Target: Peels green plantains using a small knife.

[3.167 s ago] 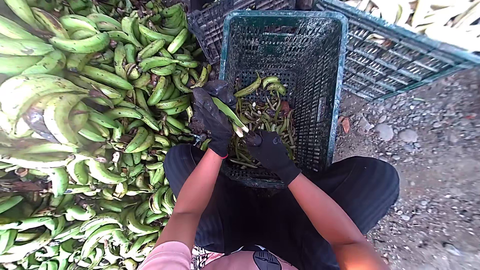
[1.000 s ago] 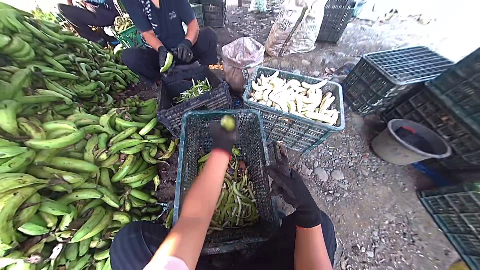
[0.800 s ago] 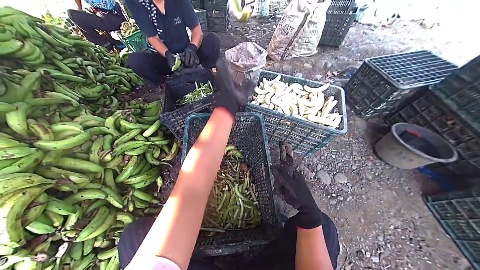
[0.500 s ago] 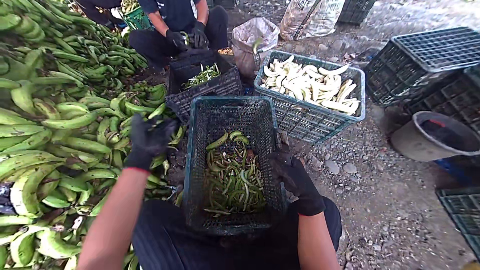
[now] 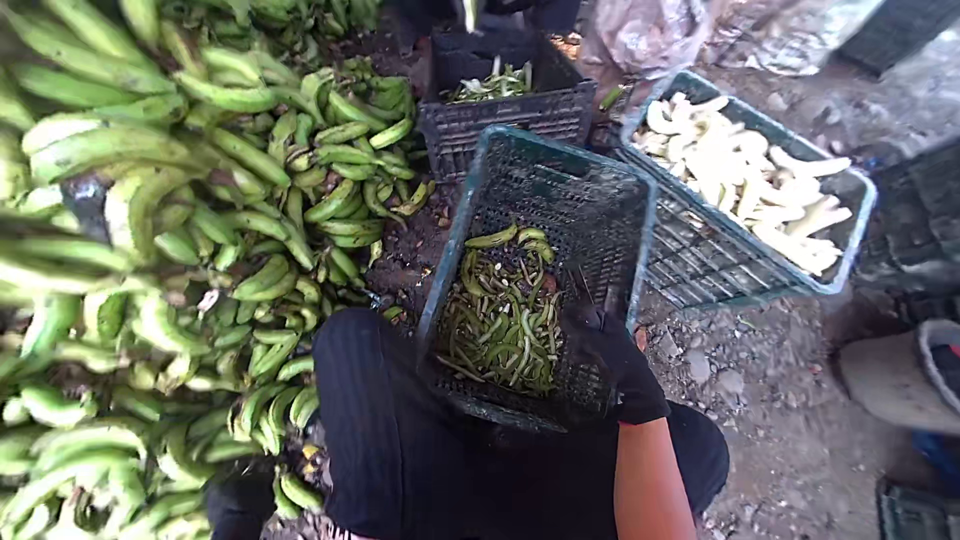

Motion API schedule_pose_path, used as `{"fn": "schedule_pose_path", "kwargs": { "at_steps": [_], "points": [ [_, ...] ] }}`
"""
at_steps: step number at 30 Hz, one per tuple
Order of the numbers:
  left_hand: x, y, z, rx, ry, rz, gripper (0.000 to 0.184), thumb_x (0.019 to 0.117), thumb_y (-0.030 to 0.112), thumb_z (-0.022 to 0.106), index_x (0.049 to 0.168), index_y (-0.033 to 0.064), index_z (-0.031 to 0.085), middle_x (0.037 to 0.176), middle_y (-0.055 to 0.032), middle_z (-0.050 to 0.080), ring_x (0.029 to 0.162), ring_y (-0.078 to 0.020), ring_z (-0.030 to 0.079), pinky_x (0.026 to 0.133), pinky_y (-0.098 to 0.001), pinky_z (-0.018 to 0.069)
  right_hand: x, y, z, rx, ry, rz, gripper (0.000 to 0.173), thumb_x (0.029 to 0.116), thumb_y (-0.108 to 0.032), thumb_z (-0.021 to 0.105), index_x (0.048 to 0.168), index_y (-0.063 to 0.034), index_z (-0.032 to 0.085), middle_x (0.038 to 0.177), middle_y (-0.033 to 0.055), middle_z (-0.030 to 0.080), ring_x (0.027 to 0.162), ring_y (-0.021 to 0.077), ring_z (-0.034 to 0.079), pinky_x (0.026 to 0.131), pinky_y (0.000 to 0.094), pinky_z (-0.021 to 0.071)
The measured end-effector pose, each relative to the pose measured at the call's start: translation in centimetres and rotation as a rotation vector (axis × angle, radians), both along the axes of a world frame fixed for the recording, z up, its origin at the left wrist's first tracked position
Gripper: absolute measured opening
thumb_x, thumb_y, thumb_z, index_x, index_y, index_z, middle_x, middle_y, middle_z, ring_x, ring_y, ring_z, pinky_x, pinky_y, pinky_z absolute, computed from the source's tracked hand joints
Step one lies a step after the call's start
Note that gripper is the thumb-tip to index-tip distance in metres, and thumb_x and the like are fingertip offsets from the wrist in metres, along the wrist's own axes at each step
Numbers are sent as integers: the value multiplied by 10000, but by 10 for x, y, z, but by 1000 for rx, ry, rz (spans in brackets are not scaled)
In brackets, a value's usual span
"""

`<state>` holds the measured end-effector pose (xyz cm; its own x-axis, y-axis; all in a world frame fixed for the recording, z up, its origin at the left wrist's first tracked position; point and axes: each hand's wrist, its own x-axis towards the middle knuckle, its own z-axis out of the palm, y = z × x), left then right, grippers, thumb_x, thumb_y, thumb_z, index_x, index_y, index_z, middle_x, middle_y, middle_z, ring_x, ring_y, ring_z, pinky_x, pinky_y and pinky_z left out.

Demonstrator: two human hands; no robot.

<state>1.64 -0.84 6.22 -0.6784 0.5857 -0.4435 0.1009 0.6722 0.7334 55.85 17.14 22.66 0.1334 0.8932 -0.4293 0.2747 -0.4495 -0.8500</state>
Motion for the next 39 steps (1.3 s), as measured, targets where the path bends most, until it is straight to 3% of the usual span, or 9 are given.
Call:
{"fn": "schedule_pose_path", "kwargs": {
  "at_steps": [3, 9, 13, 16, 23, 26, 30, 35, 39],
  "points": [
    [35, -23, -13, -432, 252, -322, 519, 995, 292, 655, 1370, -54, 561, 1365, -316, 563, 1298, -478, 522, 1093, -640, 395, -24, 6, -32, -198, -398, 197, 392, 1025, -352, 608, 1240, -24, 600, 857, 90, 618, 679, 176, 584, 643, 402, 525],
    [43, -46, -59, -523, -85, -151, 534, 1116, 351, 329, 1451, -34, 487, 1435, -306, 514, 1350, -450, 489, 1130, -608, 361, -92, -19, -73, -309, -773, 646, 405, 1064, -327, 538, 1271, 9, 630, 1072, 219, 672, 941, 329, 657, 844, 533, 528],
    [36, -49, -82, -511, -98, -55, 600, 1084, 477, 369, 1424, 5, 517, 1344, -300, 584, 1270, -469, 555, 1059, -666, 408, -83, -40, -100, -92, -865, 909, 367, 1057, -308, 543, 1306, -71, 671, 1224, 200, 691, 1138, 362, 661, 982, 578, 512],
    [32, -40, -91, -463, 137, -156, 614, 1060, 470, 459, 1525, 71, 416, 1428, -282, 522, 1284, -484, 534, 1026, -687, 429, -86, -46, -100, -65, -900, 910, 328, 1042, -274, 568, 1279, -83, 688, 1238, 194, 686, 1152, 360, 650, 984, 573, 506],
    [12, 67, -109, -350, 526, -786, 821, 952, 285, 643, 1641, 213, 203, 1673, -225, 179, 1539, -460, 132, 1198, -645, 196, -94, -50, -108, -246, -981, 608, 448, 1064, -396, 516, 1261, -16, 649, 1166, 238, 680, 1088, 392, 658, 932, 613, 505],
    [4, 115, -132, -512, 529, -841, 896, 887, 160, 719, 1624, 108, 212, 1651, -272, 187, 1517, -493, 165, 1186, -656, 209, -99, -51, -107, -289, -1033, 577, 460, 1056, -390, 543, 1282, 0, 637, 1189, 250, 674, 1122, 409, 647, 952, 621, 494],
    [1, 144, -138, -568, 385, -674, 541, 1037, 47, 456, 1540, -65, 293, 1541, -332, 355, 1408, -526, 370, 1060, -664, 400, -97, -54, -109, -280, -1018, 513, 458, 1053, -409, 548, 1248, -8, 652, 1132, 241, 687, 1066, 406, 662, 916, 624, 505],
    [-21, 136, -77, -479, 263, -780, 460, 928, 168, 684, 1362, 65, 571, 1319, -292, 579, 1211, -526, 556, 919, -723, 462, -142, -50, -53, -403, -800, 303, 399, 1051, -286, 588, 1290, 32, 622, 1201, 235, 680, 1096, 366, 653, 960, 552, 496],
    [-59, 137, -5, -105, 224, -739, 556, 948, 253, 707, 1464, 157, 522, 1362, -250, 583, 1222, -476, 576, 1000, -704, 435, -103, -57, -77, -180, -1018, 535, 435, 1009, -312, 639, 1323, -11, 613, 1251, 271, 636, 1142, 434, 631, 947, 627, 512]
  ]
}}
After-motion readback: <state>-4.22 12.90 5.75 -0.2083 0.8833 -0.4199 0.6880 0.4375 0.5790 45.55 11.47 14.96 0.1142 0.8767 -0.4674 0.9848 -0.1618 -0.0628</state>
